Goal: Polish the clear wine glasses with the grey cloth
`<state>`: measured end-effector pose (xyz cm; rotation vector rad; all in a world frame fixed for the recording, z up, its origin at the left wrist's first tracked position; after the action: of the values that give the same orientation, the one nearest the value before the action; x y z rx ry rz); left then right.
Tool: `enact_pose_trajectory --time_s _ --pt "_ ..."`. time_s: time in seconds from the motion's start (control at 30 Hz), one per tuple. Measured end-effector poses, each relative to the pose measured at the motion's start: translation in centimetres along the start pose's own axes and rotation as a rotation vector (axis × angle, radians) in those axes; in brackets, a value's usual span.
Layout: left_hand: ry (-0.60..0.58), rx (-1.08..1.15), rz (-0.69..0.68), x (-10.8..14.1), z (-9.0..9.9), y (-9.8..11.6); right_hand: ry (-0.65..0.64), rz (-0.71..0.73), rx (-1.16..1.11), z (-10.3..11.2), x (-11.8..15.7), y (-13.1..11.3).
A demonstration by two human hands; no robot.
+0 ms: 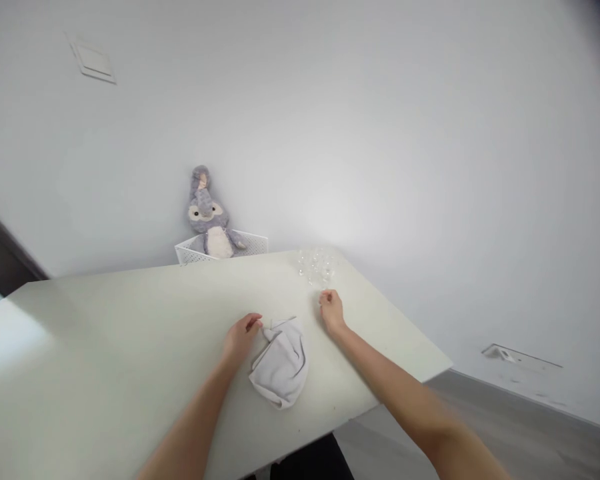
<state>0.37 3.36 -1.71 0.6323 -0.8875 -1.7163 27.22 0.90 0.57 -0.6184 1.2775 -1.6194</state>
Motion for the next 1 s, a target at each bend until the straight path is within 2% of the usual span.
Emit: enact_pose_trajectory --time_s 0.07,0.13,0.17,0.23,0.3,0.37,0.43,0.53,0.6,0.73,0.9,1.0 --pt "0.025 0.041 0.012 -0.2 0.1 -0.2 -0.148 0.102 0.051 -1.6 4.2 -2.1" --pt "0.04 0.058 0.008 -0.2 0.3 -0.2 -0.496 0.391 0.262 -4.5 9.2 -4.6" --pt "0.04 0.067 -0.002 -0.1 0.3 -0.2 -0.61 0.502 0.34 -5.6 11.5 -5.4" --pt "0.068 0.072 -0.035 0.5 0.6 0.3 -0.701 0.633 0.488 -7.1 14.4 -5.8" --pt "0.16 0.01 -0.111 1.5 1.2 1.3 -0.693 0.653 0.566 -7.9 14.6 -5.1" --pt "0.279 -0.091 -0.241 2.9 1.6 3.0 -0.682 0.644 0.568 -8.6 12.6 -4.1" --pt "0.332 -0.167 -0.4 4.2 1.4 4.6 -0.702 0.676 0.547 -9.6 9.5 -3.4" --pt "0.261 -0.241 -0.612 5.6 -0.2 6.5 -0.732 0.741 0.635 -11.7 4.9 -3.1" --pt "0.205 -0.281 -0.704 6.0 -1.3 7.2 -0.723 0.73 0.741 -13.2 2.1 -3.2" --pt "0.165 -0.281 -0.796 6.5 -2.3 7.5 -0.702 0.587 0.932 -15.9 -2.8 -3.0" --pt "0.067 -0.309 -0.849 6.7 -3.0 7.6 -0.667 0.429 0.989 -18.4 -8.5 -3.0" --pt "0.09 -0.324 -0.857 6.8 -3.0 7.8 -0.558 0.187 1.026 -19.5 -11.4 -3.4"
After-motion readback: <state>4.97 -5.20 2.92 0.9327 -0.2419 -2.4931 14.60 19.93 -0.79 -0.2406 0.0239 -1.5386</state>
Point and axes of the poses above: each hand's wrist, its own x-axis away from the middle knuckle, its own z-axis out of the back of the hand, y = z × x, the point moved 5 cm from there along -x, towards the middle knuckle, and after that the axes turned 10 degrees about -y, right-handed, at the moved point
